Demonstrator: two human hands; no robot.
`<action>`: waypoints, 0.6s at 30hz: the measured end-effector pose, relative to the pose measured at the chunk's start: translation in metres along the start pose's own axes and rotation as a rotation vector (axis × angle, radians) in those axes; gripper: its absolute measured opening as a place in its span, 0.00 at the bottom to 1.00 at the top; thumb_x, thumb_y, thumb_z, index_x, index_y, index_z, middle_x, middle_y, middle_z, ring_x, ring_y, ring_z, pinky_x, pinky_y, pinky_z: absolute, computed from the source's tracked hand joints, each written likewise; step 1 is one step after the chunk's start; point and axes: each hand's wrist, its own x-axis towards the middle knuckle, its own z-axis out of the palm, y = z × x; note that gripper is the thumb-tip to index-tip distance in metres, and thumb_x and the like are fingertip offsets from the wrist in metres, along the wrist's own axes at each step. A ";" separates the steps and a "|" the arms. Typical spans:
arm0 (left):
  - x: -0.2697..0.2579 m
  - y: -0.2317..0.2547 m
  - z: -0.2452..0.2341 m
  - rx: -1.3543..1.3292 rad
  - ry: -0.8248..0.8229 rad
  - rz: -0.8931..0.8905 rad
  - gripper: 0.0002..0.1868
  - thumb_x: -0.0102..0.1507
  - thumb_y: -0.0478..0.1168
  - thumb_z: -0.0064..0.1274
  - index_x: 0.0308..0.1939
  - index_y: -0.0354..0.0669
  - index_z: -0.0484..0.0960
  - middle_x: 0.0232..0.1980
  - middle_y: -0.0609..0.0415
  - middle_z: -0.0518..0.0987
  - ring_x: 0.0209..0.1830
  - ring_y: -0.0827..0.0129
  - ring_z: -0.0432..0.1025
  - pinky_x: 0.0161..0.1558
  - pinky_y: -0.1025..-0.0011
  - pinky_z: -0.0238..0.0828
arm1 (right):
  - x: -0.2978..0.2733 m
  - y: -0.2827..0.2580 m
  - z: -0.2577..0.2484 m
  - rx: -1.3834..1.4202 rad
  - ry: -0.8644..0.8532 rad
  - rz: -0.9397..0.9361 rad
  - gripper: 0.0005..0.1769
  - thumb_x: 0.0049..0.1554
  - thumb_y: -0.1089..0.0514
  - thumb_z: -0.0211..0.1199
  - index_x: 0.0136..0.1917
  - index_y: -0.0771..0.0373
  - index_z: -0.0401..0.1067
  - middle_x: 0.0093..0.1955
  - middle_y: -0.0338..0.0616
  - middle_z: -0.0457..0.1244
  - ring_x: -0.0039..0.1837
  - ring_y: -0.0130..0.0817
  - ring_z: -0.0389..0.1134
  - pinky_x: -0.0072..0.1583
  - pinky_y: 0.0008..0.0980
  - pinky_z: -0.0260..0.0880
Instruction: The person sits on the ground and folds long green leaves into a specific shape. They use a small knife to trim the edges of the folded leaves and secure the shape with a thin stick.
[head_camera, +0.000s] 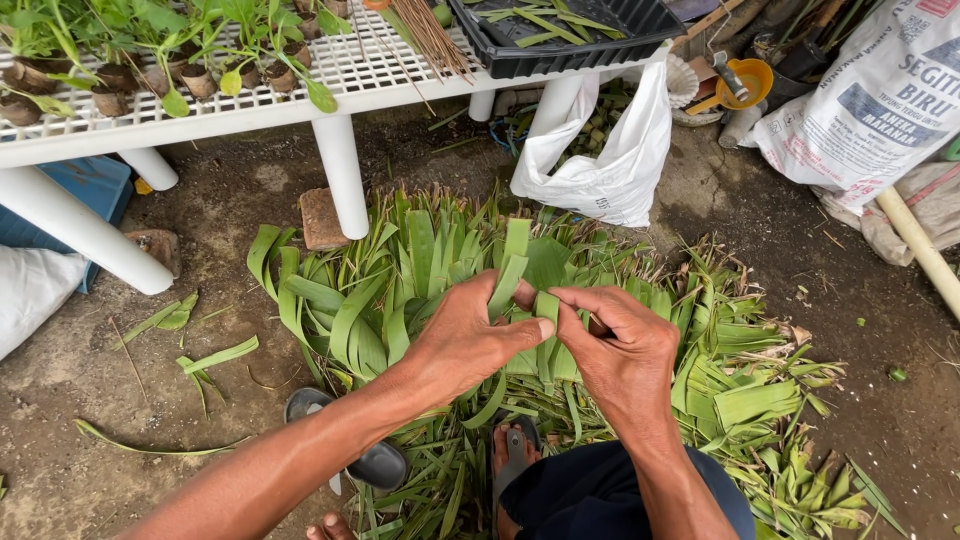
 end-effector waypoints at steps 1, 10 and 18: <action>0.000 -0.002 -0.001 0.005 0.006 0.020 0.15 0.61 0.31 0.60 0.51 0.31 0.79 0.50 0.39 0.77 0.49 0.55 0.72 0.56 0.55 0.68 | -0.001 0.002 0.000 0.005 0.009 0.008 0.11 0.53 0.71 0.71 0.45 0.58 0.84 0.37 0.42 0.72 0.35 0.19 0.58 0.34 0.21 0.60; 0.006 -0.007 -0.005 -0.055 0.049 0.191 0.05 0.60 0.28 0.61 0.38 0.39 0.89 0.37 0.45 0.83 0.30 0.74 0.68 0.34 0.74 0.66 | 0.002 0.001 0.002 0.255 0.001 0.249 0.07 0.53 0.72 0.70 0.44 0.65 0.83 0.31 0.41 0.67 0.33 0.16 0.52 0.32 0.18 0.58; 0.008 -0.013 -0.013 -0.434 -0.025 -0.078 0.07 0.59 0.29 0.65 0.42 0.35 0.88 0.32 0.49 0.83 0.08 0.85 0.58 0.17 0.84 0.58 | -0.002 0.013 -0.005 0.714 -0.144 0.691 0.15 0.64 0.60 0.59 0.59 0.71 0.77 0.36 0.52 0.66 0.27 0.18 0.51 0.27 0.17 0.53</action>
